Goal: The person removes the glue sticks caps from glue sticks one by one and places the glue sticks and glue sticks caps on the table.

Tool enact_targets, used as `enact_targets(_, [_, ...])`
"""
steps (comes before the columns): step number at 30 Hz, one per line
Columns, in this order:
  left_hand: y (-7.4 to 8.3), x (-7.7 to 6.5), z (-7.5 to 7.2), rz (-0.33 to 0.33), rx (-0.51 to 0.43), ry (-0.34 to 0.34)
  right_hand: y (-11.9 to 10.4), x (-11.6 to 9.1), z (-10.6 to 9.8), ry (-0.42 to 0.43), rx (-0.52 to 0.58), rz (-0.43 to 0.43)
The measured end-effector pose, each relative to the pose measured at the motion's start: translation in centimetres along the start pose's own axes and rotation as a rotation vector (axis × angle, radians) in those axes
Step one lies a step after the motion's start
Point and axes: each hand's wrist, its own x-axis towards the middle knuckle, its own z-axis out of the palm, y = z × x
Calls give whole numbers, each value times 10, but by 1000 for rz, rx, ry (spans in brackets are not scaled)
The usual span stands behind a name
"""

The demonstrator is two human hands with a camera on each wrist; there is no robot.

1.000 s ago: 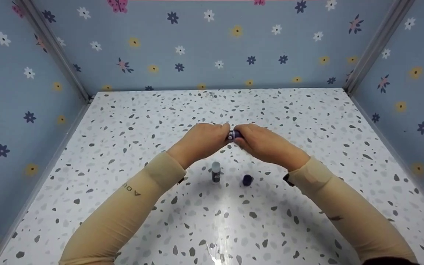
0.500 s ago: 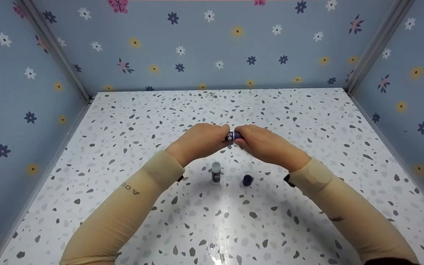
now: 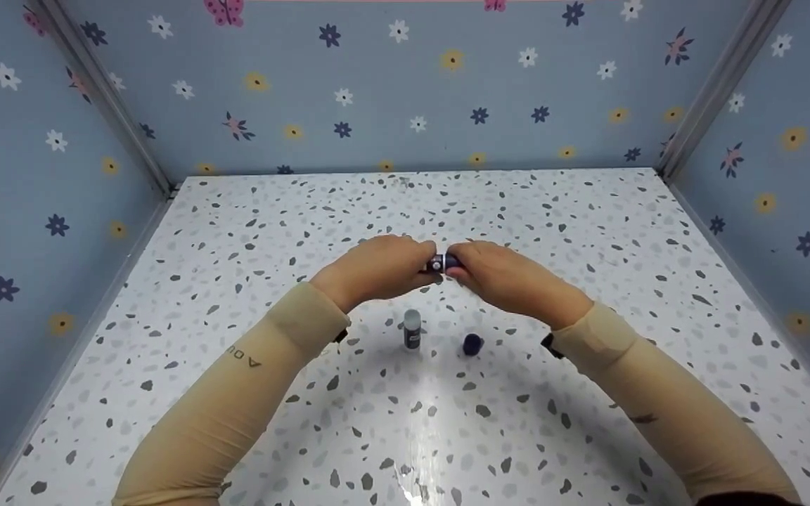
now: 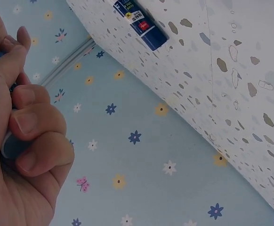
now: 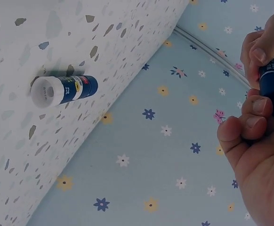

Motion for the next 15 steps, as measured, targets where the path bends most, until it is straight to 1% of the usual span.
enact_targets(2, [-4, -2, -2, -4, -26, -19, 3, -2, -1, -7, -6, 5])
enact_targets(4, [-13, -7, -5, -34, -46, -29, 9, -6, -3, -9, -17, 30])
enact_targets(6, [-25, -16, -9, -88, -53, -30, 18, -13, -5, -14, -36, 75])
enact_targets(9, [-43, -30, -14, -190, -40, -20, 33, -22, -9, -10, -62, 143])
enact_targets(10, [-48, -34, -15, -211, -38, -14, 37, -24, -10, -10, -67, 155])
enact_targets(12, [-53, -38, -17, -225, -39, -4, 41, -26, -11, -7, -67, 166])
enact_targets(15, [-55, -38, -16, -205, -51, 7, 42, -25, -10, -21, -54, 160])
